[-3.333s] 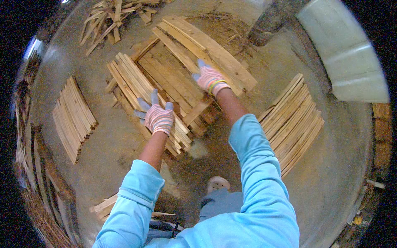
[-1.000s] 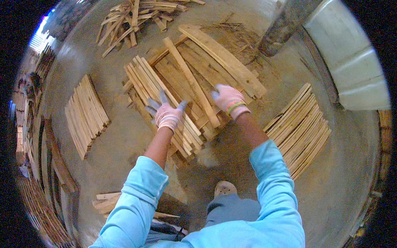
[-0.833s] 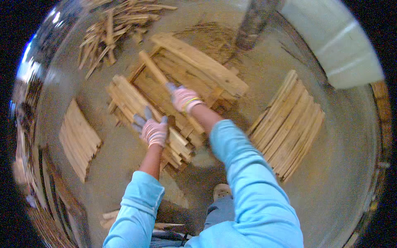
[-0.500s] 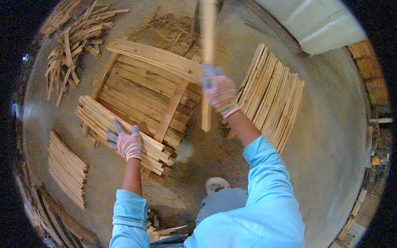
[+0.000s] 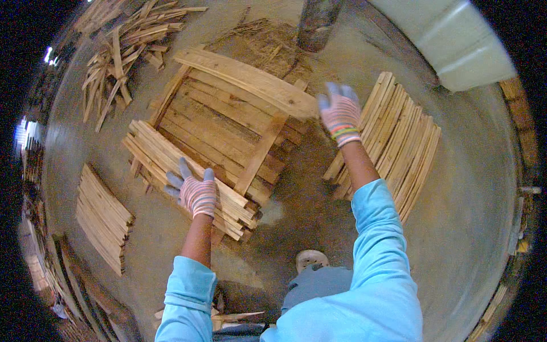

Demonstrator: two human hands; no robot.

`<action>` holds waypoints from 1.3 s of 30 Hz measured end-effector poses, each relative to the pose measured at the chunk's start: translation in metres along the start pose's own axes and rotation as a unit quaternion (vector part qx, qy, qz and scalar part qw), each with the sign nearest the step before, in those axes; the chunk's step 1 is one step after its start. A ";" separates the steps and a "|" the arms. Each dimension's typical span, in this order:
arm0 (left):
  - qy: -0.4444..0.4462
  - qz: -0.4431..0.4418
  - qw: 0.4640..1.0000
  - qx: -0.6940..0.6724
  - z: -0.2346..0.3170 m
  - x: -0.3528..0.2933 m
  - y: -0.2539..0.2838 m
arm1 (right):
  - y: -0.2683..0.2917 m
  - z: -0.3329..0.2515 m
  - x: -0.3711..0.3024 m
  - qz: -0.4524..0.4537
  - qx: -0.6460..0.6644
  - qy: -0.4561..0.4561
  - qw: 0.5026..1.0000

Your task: The person repeatedly picks up thin wooden planks from a pile on the floor and places them into a neat stack. The person handles the planks one at a time, aligning them before adding them to the growing stack.

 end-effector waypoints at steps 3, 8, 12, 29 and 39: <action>-0.004 -0.004 1.000 -0.024 -0.002 -0.001 0.003 | 0.002 -0.110 0.000 0.074 -0.061 0.198 0.975; -0.002 -0.025 0.998 -0.049 -0.002 -0.001 0.008 | -0.021 -0.154 -0.002 -0.134 -0.007 0.155 0.979; -0.002 -0.018 0.998 -0.052 -0.004 -0.001 0.008 | -0.038 -0.175 -0.027 -0.355 0.259 0.145 0.887; -0.021 0.015 0.998 -0.062 -0.006 0.001 0.005 | -0.018 -0.226 -0.010 0.009 -0.040 0.245 0.969; -0.018 0.033 0.998 -0.056 -0.007 0.004 0.004 | -0.093 -0.189 0.002 -0.368 0.569 -0.010 0.735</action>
Point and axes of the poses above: each hand's wrist, its own x-axis towards the middle knuckle, its own y-axis out of the back of the hand, z = x × y, the point moved 10 cm from there along x, towards the middle knuckle, and after that the axes turned 5 degrees about -x, right-handed, at the moved point
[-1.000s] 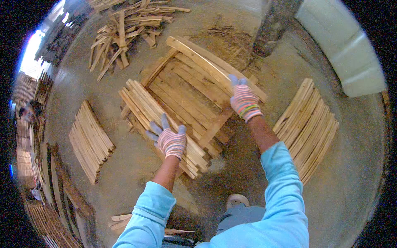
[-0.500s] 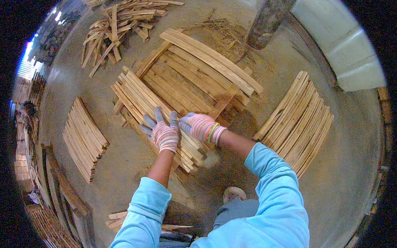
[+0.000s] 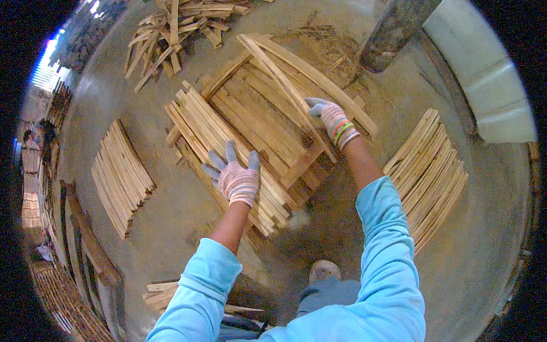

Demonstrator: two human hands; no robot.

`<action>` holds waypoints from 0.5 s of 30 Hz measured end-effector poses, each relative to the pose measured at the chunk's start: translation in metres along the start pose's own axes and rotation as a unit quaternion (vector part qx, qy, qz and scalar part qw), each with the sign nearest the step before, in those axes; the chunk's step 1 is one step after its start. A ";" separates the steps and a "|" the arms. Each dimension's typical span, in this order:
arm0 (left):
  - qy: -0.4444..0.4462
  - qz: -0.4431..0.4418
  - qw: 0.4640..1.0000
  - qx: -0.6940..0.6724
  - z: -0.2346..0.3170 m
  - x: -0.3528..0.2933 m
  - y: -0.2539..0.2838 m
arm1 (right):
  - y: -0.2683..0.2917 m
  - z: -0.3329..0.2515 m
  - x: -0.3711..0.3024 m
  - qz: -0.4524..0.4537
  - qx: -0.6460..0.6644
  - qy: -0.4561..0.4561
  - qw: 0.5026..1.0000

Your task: The person repeatedly picks up thin wooden planks from a pile on the floor and places them into a neat stack. The person handles the planks one at a time, aligning them before adding them to the growing stack.

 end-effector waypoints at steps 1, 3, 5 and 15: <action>-0.005 0.006 1.000 -0.002 0.000 0.000 0.001 | -0.010 0.002 -0.003 -0.028 0.029 0.002 0.999; -0.007 0.003 1.000 -0.004 0.000 -0.001 -0.001 | -0.014 0.017 -0.005 -0.019 0.064 -0.041 0.997; -0.004 -0.006 1.000 -0.009 -0.001 -0.001 -0.003 | -0.019 0.015 -0.005 -0.025 -0.003 -0.005 1.000; -0.009 0.010 1.000 0.013 0.000 0.000 0.001 | -0.030 -0.021 -0.015 0.066 -0.409 0.061 0.908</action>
Point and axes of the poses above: each hand's wrist, its own x-axis towards the middle knuckle, its own y-axis out of the back of the hand, z = x × y, the point moved 10 cm from there along x, towards the middle knuckle, and after that the axes turned 5 degrees about -x, right-handed, at the moved point
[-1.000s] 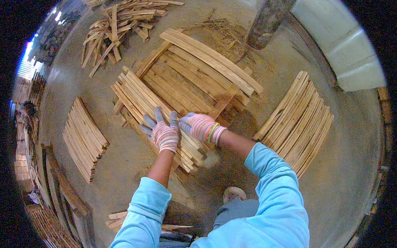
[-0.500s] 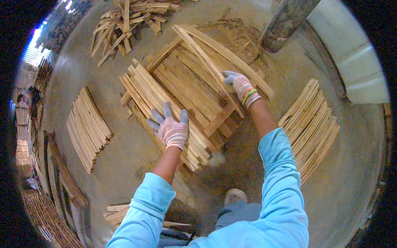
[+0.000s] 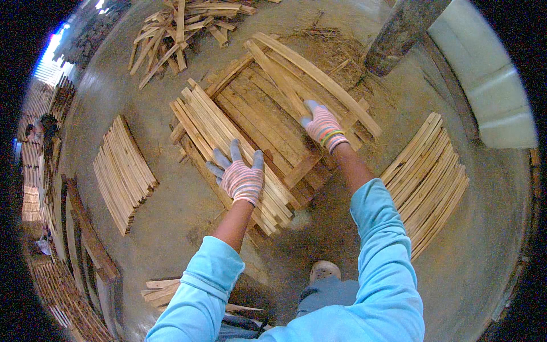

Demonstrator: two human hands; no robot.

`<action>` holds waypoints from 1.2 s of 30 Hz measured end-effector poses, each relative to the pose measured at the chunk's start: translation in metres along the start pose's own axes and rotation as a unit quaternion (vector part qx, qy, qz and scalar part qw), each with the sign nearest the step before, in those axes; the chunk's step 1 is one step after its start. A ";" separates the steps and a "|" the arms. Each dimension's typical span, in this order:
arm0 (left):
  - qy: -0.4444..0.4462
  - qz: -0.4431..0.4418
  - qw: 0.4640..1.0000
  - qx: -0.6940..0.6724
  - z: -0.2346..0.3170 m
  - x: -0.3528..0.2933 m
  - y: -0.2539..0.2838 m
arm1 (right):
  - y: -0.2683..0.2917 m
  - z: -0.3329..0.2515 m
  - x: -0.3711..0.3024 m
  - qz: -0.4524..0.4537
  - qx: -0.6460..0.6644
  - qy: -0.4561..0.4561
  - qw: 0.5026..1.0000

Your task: The person repeatedly picks up thin wooden planks from a pile on the floor and places them into a neat stack. The person handles the planks one at a time, aligning them before adding them to the growing stack.

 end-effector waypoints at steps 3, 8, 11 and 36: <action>0.001 -0.002 1.000 -0.001 -0.001 0.000 -0.003 | 0.010 -0.029 -0.005 0.094 -0.168 0.048 0.980; 0.006 0.004 1.000 0.007 -0.003 -0.001 0.000 | -0.014 -0.060 0.001 0.032 -0.320 0.041 0.946; 0.002 -0.012 1.000 0.011 0.001 -0.001 -0.003 | -0.004 -0.047 -0.018 0.006 -0.081 0.033 0.996; 0.038 -0.038 0.998 0.009 0.003 -0.002 -0.004 | 0.121 0.232 -0.143 0.086 -0.322 -0.435 0.837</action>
Point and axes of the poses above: each hand's wrist, its own x-axis towards the middle knuckle, its own y-axis out of the back of the hand, z = x × y, the point moved 10 cm from there along x, towards the middle knuckle, and after that the axes turned 5 degrees about -x, right-handed, at the moved point
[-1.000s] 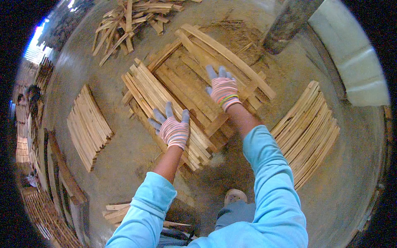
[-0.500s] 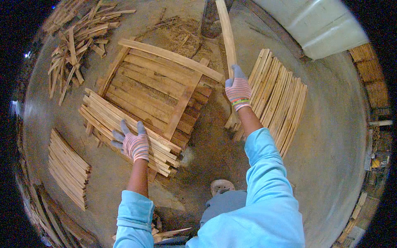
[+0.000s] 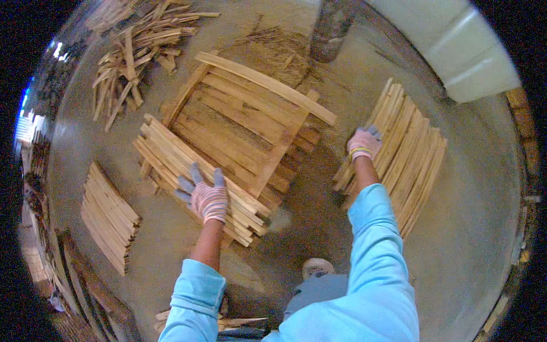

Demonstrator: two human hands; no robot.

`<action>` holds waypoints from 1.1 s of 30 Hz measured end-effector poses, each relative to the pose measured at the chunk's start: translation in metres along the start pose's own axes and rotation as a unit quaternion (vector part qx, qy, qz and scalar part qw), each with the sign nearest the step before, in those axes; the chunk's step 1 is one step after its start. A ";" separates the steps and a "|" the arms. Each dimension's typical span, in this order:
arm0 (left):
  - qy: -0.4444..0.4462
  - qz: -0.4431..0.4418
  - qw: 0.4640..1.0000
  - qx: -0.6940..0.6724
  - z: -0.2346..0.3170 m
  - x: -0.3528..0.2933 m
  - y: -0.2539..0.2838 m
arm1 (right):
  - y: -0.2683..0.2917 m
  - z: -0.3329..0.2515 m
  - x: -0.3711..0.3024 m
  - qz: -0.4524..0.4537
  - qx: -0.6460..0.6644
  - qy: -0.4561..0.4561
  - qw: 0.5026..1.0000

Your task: The person repeatedly picks up thin wooden planks from a pile on the floor and places them into a neat stack. The person handles the planks one at a time, aligning them before adding them to the growing stack.

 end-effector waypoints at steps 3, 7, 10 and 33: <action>-0.012 0.003 1.000 -0.006 0.002 0.000 0.002 | 0.055 -0.039 -0.004 0.151 0.182 0.084 0.968; -0.015 0.007 1.000 -0.008 0.002 -0.001 0.002 | 0.121 -0.142 -0.046 0.314 0.195 0.285 0.884; -0.023 0.011 1.000 -0.017 0.002 0.000 0.003 | 0.123 -0.210 -0.058 0.279 0.082 0.352 0.890; -0.036 0.083 0.973 -0.212 -0.035 0.006 0.015 | 0.039 -0.310 -0.259 -0.234 0.377 0.573 0.689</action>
Point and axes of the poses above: each hand's wrist, its own x-axis towards the middle knuckle, its own y-axis out of the back of the hand, z = x × y, the point moved 10 cm from there along x, towards the middle knuckle, and after that the axes turned 5 degrees about -x, right-handed, at the moved point
